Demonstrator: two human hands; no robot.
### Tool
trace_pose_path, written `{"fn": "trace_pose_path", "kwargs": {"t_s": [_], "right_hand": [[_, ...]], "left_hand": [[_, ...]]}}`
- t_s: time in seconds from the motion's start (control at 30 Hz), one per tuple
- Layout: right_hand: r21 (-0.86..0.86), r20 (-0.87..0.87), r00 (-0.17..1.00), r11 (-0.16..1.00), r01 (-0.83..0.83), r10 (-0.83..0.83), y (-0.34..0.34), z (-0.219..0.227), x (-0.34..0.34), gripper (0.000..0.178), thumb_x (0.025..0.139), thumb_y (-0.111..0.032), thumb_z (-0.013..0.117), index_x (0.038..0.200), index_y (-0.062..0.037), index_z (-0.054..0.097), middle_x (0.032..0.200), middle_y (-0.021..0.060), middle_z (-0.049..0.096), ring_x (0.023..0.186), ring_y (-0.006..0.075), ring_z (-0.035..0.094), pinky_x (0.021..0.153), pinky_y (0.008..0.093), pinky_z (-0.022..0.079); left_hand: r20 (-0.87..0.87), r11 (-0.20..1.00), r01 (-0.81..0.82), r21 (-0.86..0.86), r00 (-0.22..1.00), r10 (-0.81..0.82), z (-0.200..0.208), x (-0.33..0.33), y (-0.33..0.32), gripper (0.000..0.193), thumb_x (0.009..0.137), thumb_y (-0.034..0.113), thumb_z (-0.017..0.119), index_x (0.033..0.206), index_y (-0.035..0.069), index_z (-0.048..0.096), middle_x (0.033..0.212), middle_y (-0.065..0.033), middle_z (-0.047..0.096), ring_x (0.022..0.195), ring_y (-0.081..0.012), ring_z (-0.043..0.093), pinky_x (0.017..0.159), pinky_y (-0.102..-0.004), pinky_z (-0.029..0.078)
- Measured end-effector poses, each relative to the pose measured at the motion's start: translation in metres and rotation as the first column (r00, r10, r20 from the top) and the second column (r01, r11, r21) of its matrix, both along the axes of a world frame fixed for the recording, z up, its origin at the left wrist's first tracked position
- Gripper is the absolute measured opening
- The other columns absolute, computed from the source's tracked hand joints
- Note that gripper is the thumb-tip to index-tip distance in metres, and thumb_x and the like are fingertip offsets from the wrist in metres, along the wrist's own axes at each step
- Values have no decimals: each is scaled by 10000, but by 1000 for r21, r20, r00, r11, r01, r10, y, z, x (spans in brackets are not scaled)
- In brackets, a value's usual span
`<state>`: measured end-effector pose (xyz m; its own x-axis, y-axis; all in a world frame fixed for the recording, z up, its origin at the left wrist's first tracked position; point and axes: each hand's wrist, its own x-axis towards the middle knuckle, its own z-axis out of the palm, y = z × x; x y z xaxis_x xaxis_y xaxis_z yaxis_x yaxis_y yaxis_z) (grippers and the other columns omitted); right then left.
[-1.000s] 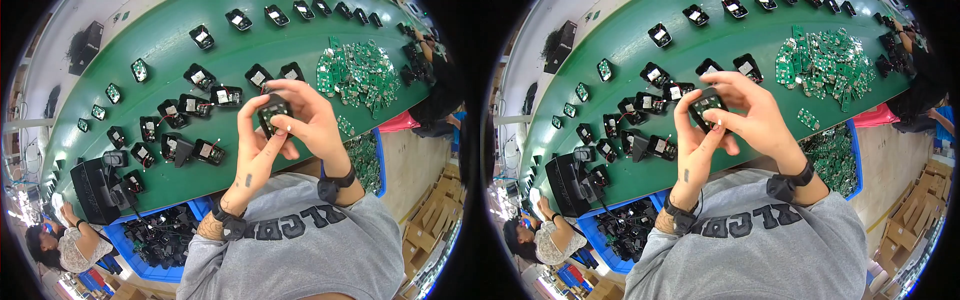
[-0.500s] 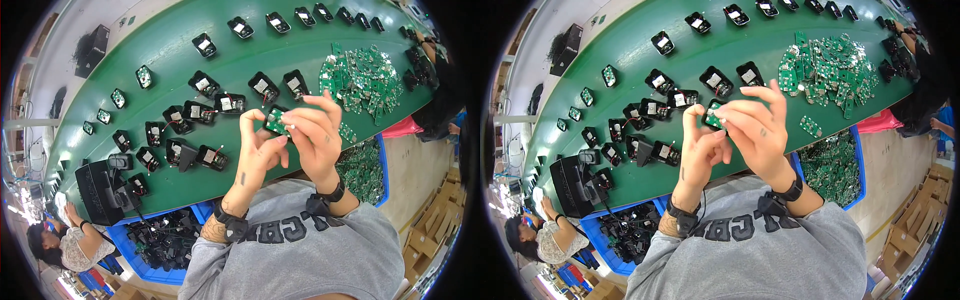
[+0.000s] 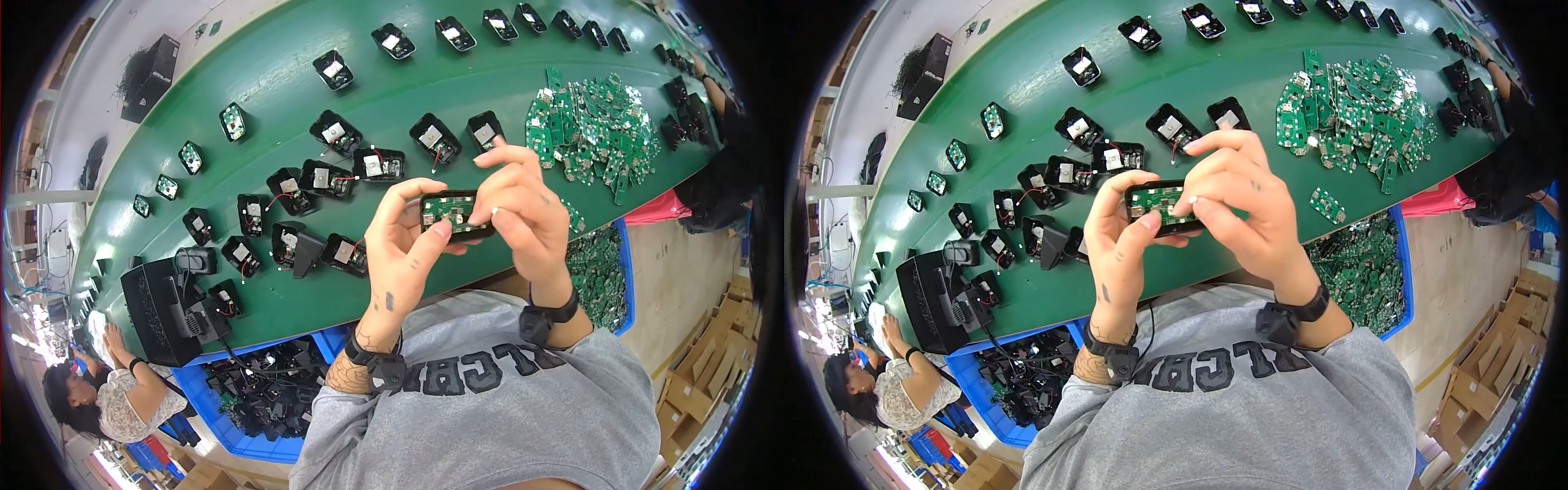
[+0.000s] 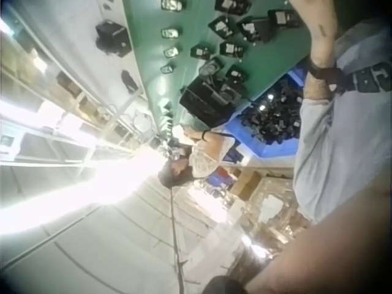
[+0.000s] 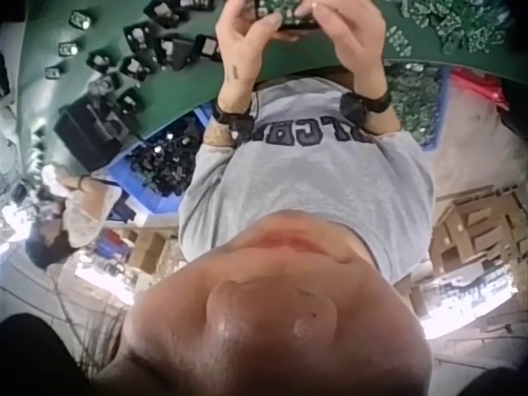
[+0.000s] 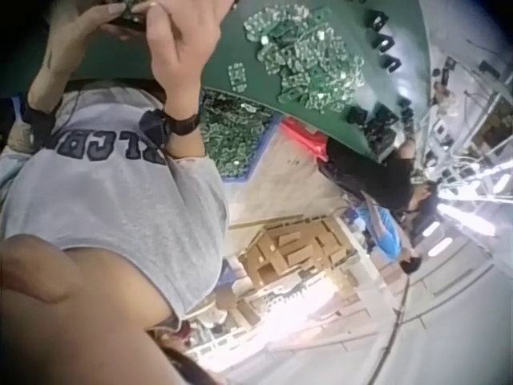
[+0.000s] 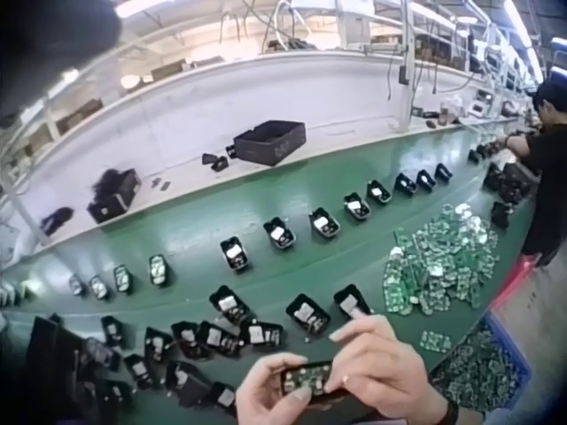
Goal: The person gathers circuit boards from a bin and places them on the table. They pick up a plastic housing and a circuit board, fitting the board into the housing and connecting a wire by hand before placing the assembled unit back on the table.
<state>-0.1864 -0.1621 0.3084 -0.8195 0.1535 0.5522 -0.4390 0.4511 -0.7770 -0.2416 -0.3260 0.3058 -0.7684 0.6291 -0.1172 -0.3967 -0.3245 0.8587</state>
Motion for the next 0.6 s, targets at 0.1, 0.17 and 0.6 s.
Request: {"fn": "trace_pose_path", "kwargs": {"t_s": [0.1,0.17,0.6], "right_hand": [[-298,108,970,938,-179,220,6,-4,2,175,854,-186,609,789,-43,687,876,75,589,1150,325,489,1076,555,304],[-635,141,911,741,-217,387,11,-17,2,200,844,-215,672,773,-30,701,1017,101,543,1284,379,392,1069,541,346],[399,62,990,912,91,-126,0,17,2,129,605,-35,690,700,-96,628,1235,96,571,1341,423,324,1072,518,272]], "left_hand": [[-40,998,-56,-33,998,55,1,-2,-4,347,877,-18,551,1211,-28,460,1069,-143,615,925,-202,653,706,-303,591],[-19,1000,-7,-23,1000,6,3,-2,-5,345,877,-14,552,1210,-27,461,1071,-143,615,930,-199,651,705,-303,591],[-365,945,-241,-222,919,149,-6,5,-3,377,792,-28,630,1155,-23,527,1007,-94,659,890,-117,656,777,-259,556]]}}
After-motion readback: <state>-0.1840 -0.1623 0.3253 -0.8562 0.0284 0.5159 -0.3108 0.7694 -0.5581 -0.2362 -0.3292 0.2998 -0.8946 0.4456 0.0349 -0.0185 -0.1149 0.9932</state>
